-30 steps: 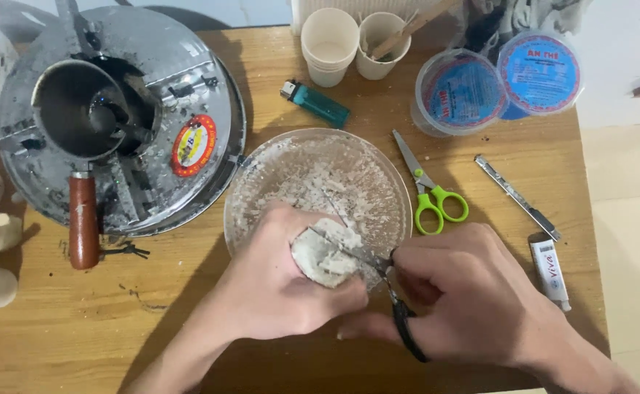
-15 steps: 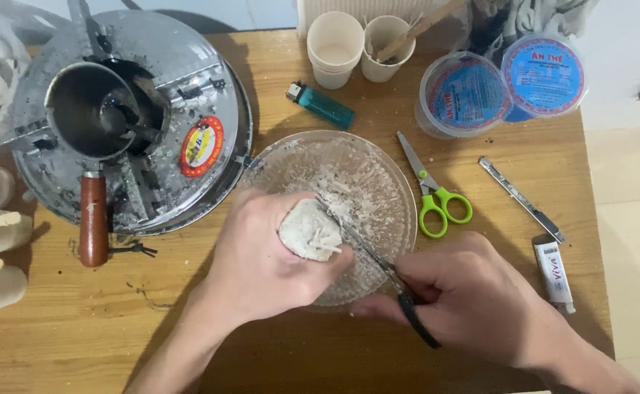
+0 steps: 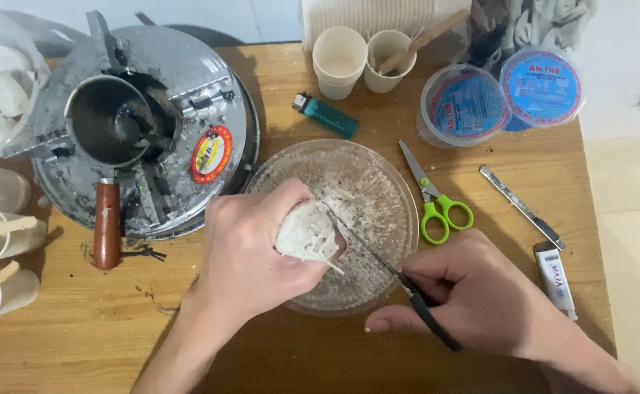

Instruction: Trimming and shaping a piece of wax using scissors over a bowl of fine material.

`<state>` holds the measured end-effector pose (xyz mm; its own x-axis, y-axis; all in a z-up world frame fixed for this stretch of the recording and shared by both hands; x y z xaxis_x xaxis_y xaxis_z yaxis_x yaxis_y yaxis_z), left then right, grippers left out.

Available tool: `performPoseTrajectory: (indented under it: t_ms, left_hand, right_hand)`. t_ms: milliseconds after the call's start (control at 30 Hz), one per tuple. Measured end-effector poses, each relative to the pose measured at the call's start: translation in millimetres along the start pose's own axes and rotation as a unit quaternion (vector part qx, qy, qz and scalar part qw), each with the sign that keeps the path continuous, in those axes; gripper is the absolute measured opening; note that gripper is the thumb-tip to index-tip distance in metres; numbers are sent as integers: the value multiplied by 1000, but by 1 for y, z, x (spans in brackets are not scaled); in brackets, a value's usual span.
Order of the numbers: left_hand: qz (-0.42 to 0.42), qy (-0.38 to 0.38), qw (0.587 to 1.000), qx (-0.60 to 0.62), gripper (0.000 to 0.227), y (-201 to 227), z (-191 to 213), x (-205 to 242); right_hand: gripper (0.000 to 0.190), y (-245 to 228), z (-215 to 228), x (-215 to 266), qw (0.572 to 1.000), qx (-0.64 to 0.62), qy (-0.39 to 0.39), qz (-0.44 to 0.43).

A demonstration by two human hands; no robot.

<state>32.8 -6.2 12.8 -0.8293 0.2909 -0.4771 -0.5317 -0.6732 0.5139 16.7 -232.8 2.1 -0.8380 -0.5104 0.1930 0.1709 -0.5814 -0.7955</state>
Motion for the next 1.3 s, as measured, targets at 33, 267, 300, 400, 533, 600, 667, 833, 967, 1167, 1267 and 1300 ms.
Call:
performPoseTrajectory:
  t_ms: [33, 267, 300, 400, 533, 600, 667, 833, 967, 1167, 1267, 1300]
  left_hand:
    - [-1, 1, 1000, -2, 30, -1, 0, 0]
    - [-81, 34, 982, -170, 38, -4, 1, 1]
    - [-90, 23, 975, -200, 48, -2, 0, 0]
    - [-97, 27, 972, -214, 36, 4, 4, -4]
    - [-68, 29, 974, -213, 48, 0, 9, -5]
    - [-29, 7, 981, -192, 54, -4, 14, -6]
    - [9, 7, 987, -157, 40, -1, 18, -12]
    - [162, 8, 978, 130, 37, 8, 24, -25]
    - [245, -34, 932, 267, 31, 9, 16, -20]
    - [344, -94, 851, 385, 37, 15, 13, -14]
    - [346, -106, 794, 489, 56, 16, 13, -10]
    - [352, -127, 754, 540, 71, 18, 13, -9]
  right_hand:
    - [78, -2, 3, 1, 1000, 1, 1, 2]
    - [75, -13, 13, 0, 996, 79, 35, -2]
    - [69, -18, 14, 0, 993, 103, 58, 21]
    - [71, -10, 10, 4, 961, 254, 109, -1]
    - [69, -15, 11, 12, 922, 339, 177, 64]
    - [71, -4, 12, 15, 896, 419, 146, -26]
    - [70, 0, 18, 15, 886, 430, 151, -83]
    - [76, 10, 23, 11, 899, 391, 86, -179]
    - [73, -8, 19, 11, 907, 373, 195, -6]
    - [72, 0, 23, 8, 903, 396, 136, -99]
    - [70, 3, 25, 7, 912, 364, 138, -133]
    - [70, 4, 25, 7, 917, 346, 141, -143]
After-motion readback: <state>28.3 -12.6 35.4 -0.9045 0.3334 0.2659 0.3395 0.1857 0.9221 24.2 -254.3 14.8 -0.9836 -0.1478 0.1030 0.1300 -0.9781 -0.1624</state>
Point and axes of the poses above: each hand's wrist, its own x-axis away from the middle knuckle, its own z-axis out of the back of the hand, y = z × x, the point moved 4 cm from there along -x, towards the middle knuckle, and after that the axes turned 3 degrees about -z, right-handed, at the moved point
